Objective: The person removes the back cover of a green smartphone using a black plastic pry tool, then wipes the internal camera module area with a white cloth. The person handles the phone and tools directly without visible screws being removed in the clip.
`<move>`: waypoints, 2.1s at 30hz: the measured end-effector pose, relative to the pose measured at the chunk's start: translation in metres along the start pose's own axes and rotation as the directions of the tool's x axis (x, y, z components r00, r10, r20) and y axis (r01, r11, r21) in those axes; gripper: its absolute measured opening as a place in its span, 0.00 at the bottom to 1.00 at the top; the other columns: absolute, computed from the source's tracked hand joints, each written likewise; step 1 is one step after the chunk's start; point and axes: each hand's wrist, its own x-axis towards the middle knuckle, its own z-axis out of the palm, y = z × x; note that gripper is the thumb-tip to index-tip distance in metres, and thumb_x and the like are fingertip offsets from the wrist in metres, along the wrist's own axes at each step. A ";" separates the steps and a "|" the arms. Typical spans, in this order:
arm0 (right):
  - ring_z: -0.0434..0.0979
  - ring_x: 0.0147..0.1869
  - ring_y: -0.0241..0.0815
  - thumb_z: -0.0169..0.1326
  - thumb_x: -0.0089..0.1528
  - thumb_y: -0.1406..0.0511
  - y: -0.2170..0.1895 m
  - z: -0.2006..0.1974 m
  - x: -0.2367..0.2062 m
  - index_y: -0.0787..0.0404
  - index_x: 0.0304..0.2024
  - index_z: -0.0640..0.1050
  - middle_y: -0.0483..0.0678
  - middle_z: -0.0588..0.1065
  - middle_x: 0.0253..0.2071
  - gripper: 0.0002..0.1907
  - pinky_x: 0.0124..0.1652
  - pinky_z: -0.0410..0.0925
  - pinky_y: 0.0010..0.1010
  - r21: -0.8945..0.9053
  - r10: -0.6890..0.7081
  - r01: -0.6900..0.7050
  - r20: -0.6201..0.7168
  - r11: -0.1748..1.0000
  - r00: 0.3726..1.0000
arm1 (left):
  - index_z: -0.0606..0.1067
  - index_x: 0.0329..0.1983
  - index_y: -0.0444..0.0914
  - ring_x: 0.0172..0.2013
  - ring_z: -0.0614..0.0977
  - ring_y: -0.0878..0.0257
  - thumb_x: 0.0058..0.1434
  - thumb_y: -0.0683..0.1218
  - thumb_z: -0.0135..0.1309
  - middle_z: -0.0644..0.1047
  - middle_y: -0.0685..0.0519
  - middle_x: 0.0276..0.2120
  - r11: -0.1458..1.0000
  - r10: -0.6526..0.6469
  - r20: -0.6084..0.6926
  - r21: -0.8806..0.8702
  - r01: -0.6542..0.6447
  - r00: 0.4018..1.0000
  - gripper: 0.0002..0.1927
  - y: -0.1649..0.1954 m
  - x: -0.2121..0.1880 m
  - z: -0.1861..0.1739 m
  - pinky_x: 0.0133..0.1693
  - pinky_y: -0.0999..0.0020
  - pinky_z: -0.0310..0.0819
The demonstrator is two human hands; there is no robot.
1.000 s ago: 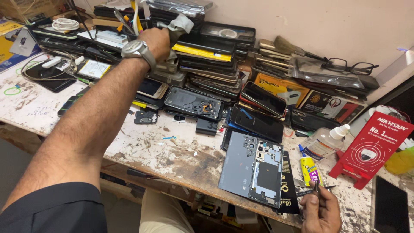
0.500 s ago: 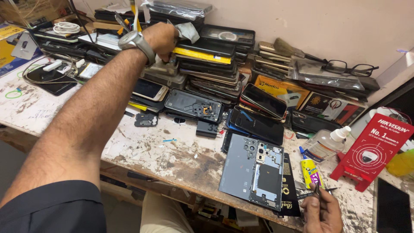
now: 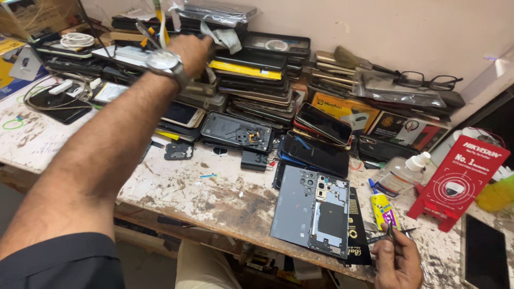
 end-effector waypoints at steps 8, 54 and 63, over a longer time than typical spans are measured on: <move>0.63 0.23 0.27 0.48 0.71 0.66 0.001 -0.003 -0.002 0.67 0.62 0.71 0.48 0.75 0.31 0.18 0.26 0.57 0.18 0.005 -0.017 0.017 0.004 1.000 1.000 | 0.82 0.43 0.34 0.39 0.84 0.40 0.58 0.38 0.58 0.82 0.35 0.37 0.997 0.034 -0.369 -0.048 -0.056 0.929 0.10 -0.031 -0.025 -0.033 0.42 0.47 0.79; 0.75 0.39 0.32 0.62 0.63 0.73 -0.188 0.023 -0.021 0.63 0.52 0.81 0.47 0.78 0.40 0.14 0.37 0.66 0.21 -0.208 -0.328 0.429 0.387 0.879 0.862 | 0.80 0.56 0.36 0.42 0.76 0.69 0.73 0.43 0.54 0.76 0.53 0.46 -0.398 0.154 -0.225 -0.905 -0.148 0.962 0.12 0.232 -0.300 -0.044 0.44 0.75 0.74; 0.76 0.40 0.34 0.58 0.66 0.73 -0.175 0.019 -0.021 0.68 0.46 0.81 0.47 0.78 0.39 0.07 0.41 0.68 0.22 -0.012 -0.183 0.205 0.405 0.979 0.896 | 0.79 0.56 0.34 0.49 0.79 0.64 0.76 0.42 0.50 0.77 0.50 0.52 -0.407 0.148 -0.227 -0.901 -0.149 0.963 0.12 0.226 -0.301 -0.045 0.49 0.71 0.77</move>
